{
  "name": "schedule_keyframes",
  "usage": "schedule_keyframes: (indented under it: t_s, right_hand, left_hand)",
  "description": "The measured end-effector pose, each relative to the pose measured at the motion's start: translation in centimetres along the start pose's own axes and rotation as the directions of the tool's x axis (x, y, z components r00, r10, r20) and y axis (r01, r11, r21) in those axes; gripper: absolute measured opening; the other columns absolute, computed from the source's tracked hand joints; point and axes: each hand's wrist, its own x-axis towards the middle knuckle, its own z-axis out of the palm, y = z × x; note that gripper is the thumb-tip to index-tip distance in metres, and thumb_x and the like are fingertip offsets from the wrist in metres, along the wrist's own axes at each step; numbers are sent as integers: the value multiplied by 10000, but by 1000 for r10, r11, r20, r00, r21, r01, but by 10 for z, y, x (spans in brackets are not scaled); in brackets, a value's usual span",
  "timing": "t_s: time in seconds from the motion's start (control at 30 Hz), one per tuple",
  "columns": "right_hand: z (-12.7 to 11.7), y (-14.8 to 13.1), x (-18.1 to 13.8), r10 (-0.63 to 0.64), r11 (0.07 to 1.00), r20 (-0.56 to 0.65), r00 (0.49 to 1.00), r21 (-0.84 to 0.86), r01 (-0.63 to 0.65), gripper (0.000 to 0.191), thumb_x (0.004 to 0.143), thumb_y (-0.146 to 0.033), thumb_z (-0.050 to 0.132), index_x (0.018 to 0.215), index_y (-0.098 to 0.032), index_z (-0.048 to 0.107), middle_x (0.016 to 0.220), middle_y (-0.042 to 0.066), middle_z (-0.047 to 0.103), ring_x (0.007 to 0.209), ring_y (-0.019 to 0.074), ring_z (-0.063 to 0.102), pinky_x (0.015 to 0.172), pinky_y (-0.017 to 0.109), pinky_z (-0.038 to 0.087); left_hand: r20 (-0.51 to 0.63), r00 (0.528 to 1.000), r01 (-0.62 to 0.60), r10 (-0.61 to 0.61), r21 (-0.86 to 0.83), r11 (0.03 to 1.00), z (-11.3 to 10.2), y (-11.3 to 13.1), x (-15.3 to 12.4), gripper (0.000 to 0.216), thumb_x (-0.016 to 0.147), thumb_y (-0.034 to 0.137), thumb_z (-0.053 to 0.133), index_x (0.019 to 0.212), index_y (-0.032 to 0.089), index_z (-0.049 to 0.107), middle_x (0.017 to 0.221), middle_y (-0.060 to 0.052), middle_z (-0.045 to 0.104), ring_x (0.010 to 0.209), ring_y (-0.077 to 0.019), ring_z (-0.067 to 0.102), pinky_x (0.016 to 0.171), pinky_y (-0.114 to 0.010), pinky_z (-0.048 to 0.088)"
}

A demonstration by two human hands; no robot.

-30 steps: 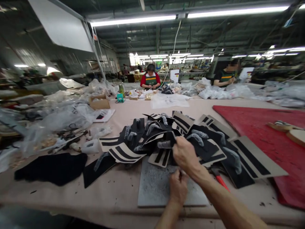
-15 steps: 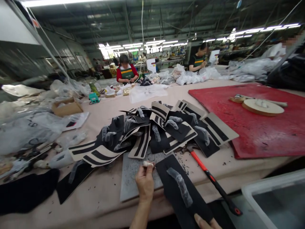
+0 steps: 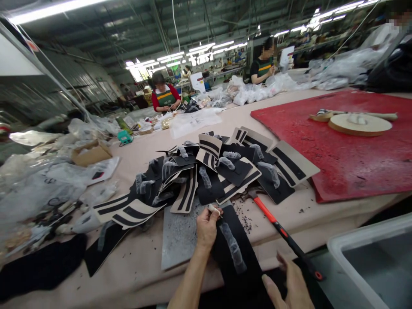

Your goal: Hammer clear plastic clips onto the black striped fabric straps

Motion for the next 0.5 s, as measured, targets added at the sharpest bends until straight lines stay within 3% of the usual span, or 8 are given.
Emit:
schedule_keyframes:
  t_s: [0.03,0.1,0.23,0.37,0.5]
  right_hand:
    - [-2,-7,9,-120,991,-4,993,-67,120,613,804,-586,560,1270,-187,547,1333,184,566,1250,357,523,1057,507,408]
    - [2,-27,25,-241,960,140,960,-114,257,617,855,-548,510,1348,-177,492,1326,176,573,1217,333,549,1049,487,412]
    - [35,-74,39,-179,950,508,842,-131,282,559,955,-385,366,1455,-135,367,1114,154,688,977,281,676,845,383,497]
    - [59,-95,36,-131,930,574,808,-211,301,495,959,-276,362,1426,-119,407,982,153,723,926,292,698,790,351,473]
    - [59,-95,34,-110,915,584,804,-256,312,505,972,-258,357,1455,-111,369,970,153,726,902,285,701,775,334,459]
  left_hand:
    - [-1,1000,-2,2,6,1000,0,0,0,271,853,419,663,943,165,694,880,-72,761,826,-227,731,776,-325,580]
    - [4,1000,2,-2,4,1000,0,-1,1,255,854,402,664,948,167,691,875,-67,761,826,-224,733,786,-325,578]
    - [0,999,41,-41,-66,997,-3,-2,2,256,833,397,686,935,162,690,867,-63,756,818,-218,732,779,-323,581]
    - [13,999,44,-43,-111,993,-10,0,0,246,827,375,704,952,164,684,869,-56,753,828,-214,731,813,-332,579]
    - [57,998,38,-34,-84,996,-13,1,-2,218,847,366,682,940,169,681,882,-59,757,849,-222,730,816,-329,575]
